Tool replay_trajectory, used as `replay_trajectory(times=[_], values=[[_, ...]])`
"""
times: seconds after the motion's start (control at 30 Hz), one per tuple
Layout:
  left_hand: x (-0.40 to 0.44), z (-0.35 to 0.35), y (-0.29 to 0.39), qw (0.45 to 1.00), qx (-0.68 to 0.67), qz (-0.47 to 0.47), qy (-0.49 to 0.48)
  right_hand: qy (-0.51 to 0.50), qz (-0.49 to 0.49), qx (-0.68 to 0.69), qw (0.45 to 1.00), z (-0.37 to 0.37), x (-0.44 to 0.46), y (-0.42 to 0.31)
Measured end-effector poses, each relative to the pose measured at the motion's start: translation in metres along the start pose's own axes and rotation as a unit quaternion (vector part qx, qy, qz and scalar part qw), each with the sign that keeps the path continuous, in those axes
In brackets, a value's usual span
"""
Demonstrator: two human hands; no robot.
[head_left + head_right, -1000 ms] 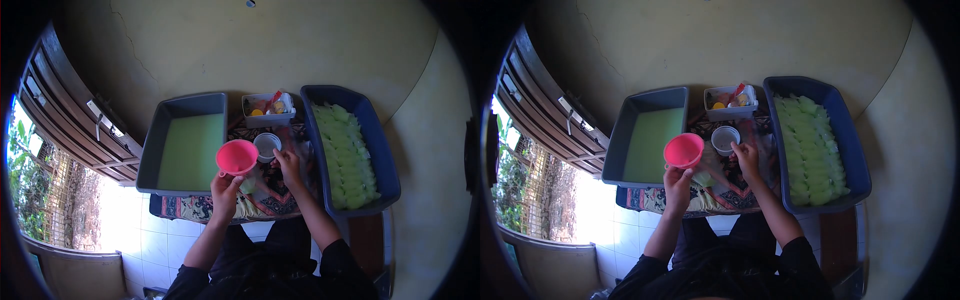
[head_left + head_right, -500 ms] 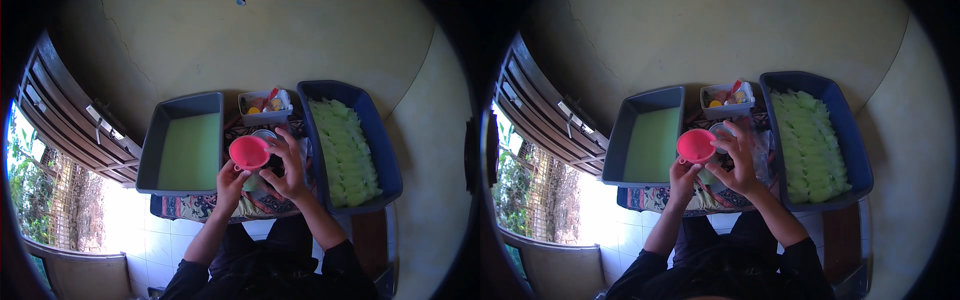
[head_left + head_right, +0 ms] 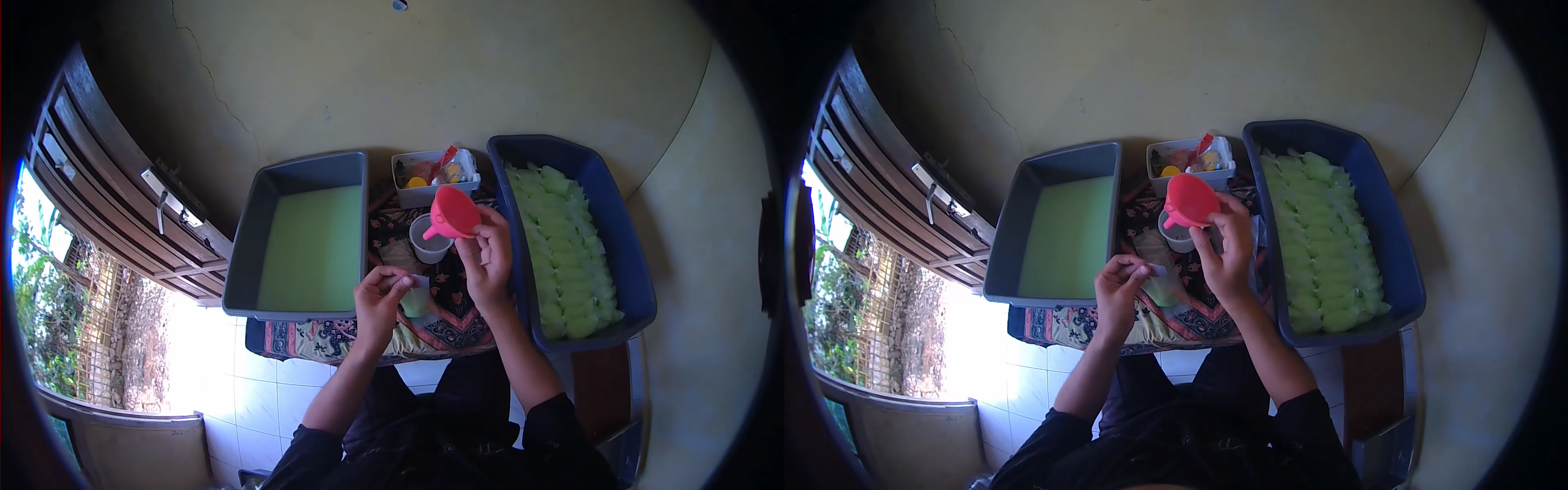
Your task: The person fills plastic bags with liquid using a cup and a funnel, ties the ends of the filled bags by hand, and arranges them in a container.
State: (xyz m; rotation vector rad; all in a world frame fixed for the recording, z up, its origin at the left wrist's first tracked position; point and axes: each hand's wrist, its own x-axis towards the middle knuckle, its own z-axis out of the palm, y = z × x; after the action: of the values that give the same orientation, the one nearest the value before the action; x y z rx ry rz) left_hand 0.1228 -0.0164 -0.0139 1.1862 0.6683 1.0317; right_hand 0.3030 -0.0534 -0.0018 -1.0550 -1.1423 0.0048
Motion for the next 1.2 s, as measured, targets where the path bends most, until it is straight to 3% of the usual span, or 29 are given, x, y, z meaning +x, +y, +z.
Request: replay_trajectory(times=[0.13,0.47,0.6,0.67,0.77,0.9,1.03,1.1,1.2], values=[[-0.001,0.0,0.0,1.0,-0.001,0.0,0.001,-0.058,-0.022,-0.163,0.985,0.002,-0.007,0.033],[0.001,-0.002,0.005,1.0,-0.009,0.026,-0.002,-0.115,0.008,-0.218,0.969,0.0,-0.022,0.038],[0.001,-0.001,0.005,0.999,-0.011,0.038,0.003,-0.137,0.007,-0.151,0.979,-0.002,-0.022,0.017],[0.001,0.002,0.008,0.999,-0.019,0.039,0.005,-0.219,0.119,0.042,0.968,-0.003,-0.023,0.005],[0.002,0.001,0.006,0.998,-0.018,0.053,-0.006,-0.294,0.082,0.02,0.952,-0.002,-0.02,-0.02],[0.0,0.002,0.013,0.996,-0.001,0.082,-0.039,-0.309,0.066,-0.015,0.949,0.007,-0.021,-0.035],[-0.001,0.0,0.013,0.991,-0.03,0.106,-0.077,-0.263,0.062,-0.029,0.962,0.011,-0.019,-0.038],[-0.004,-0.005,0.006,0.979,-0.087,0.171,-0.062,-0.259,0.052,-0.045,0.963,0.009,-0.013,-0.051],[-0.006,-0.011,-0.003,0.98,-0.121,0.141,-0.074,-0.258,0.037,-0.04,0.965,0.004,-0.007,-0.064]])
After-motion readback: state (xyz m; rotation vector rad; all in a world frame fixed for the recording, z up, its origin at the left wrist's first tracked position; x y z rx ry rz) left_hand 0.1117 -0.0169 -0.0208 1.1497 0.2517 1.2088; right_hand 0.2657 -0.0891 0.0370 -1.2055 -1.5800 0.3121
